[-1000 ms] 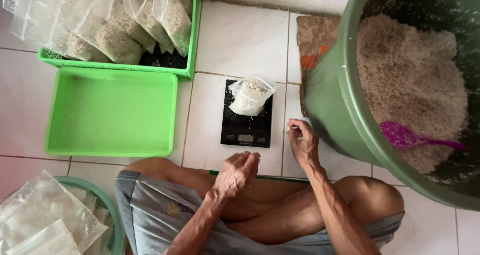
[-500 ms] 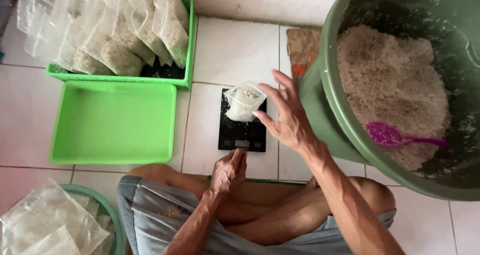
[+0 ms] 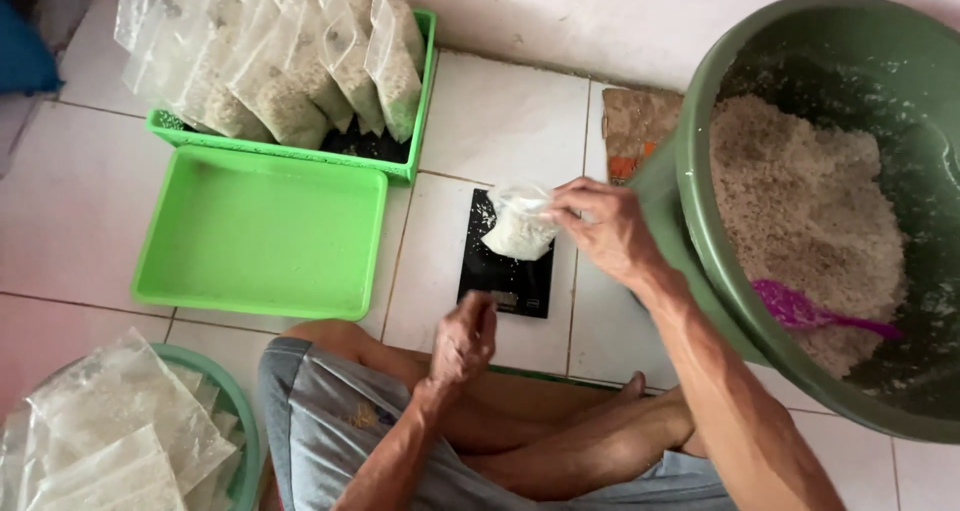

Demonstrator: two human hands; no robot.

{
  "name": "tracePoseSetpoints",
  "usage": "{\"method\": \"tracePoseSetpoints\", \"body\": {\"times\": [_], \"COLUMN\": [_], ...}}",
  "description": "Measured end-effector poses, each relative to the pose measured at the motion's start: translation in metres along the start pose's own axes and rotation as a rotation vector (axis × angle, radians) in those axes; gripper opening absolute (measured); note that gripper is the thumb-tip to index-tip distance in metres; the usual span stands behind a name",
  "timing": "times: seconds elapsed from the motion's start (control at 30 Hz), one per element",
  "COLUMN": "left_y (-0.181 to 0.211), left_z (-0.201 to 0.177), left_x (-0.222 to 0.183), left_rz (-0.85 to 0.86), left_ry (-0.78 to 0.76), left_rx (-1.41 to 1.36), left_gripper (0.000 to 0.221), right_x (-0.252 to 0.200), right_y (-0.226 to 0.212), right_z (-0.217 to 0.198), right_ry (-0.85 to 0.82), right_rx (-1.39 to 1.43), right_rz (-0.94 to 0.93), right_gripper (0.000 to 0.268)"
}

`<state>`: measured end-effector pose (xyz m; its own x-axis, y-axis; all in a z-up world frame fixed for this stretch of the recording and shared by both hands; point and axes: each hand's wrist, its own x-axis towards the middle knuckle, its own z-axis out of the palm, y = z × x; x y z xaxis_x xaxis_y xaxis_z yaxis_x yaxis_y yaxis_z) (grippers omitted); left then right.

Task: Filling small plastic bags with granular material using a scoop and weighing them on a digital scale

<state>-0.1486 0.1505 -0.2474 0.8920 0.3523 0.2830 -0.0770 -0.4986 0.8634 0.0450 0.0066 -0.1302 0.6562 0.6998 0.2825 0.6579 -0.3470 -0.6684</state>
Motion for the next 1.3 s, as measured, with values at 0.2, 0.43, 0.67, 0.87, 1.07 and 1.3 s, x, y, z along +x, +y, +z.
{"method": "tracePoseSetpoints", "body": {"times": [0.2,0.43,0.67,0.87,1.07,1.3], "left_y": [0.060,0.120,0.163,0.182,0.188,0.239], "left_z": [-0.053,-0.089,-0.081,-0.081,-0.054,-0.035], "left_x": [0.062,0.111,0.107,0.102,0.099,0.101], "left_rz": [0.046,0.106,-0.025,-0.213,-0.182,0.053], "left_ry": [0.160,-0.415,-0.467,-0.555,-0.496,-0.406], "left_rx": [-0.231,-0.468,-0.659,-0.628,-0.637,-0.413], "left_gripper": [0.013,0.077,0.057,0.052,0.055,0.102], "right_x": [0.015,0.014,0.004,-0.008,-0.023,-0.045], "right_y": [-0.080,-0.148,-0.178,-0.184,-0.175,-0.140], "right_z": [-0.070,-0.117,-0.136,-0.140,-0.153,-0.169], "right_ry": [-0.005,0.010,0.036,0.128,0.217,0.356], "right_rx": [0.013,0.109,0.099,0.025,0.102,0.213], "right_rz": [-0.066,-0.075,-0.048,0.027,0.159,0.325], "right_gripper": [0.008,0.003,0.005,0.005,0.004,0.009]}}
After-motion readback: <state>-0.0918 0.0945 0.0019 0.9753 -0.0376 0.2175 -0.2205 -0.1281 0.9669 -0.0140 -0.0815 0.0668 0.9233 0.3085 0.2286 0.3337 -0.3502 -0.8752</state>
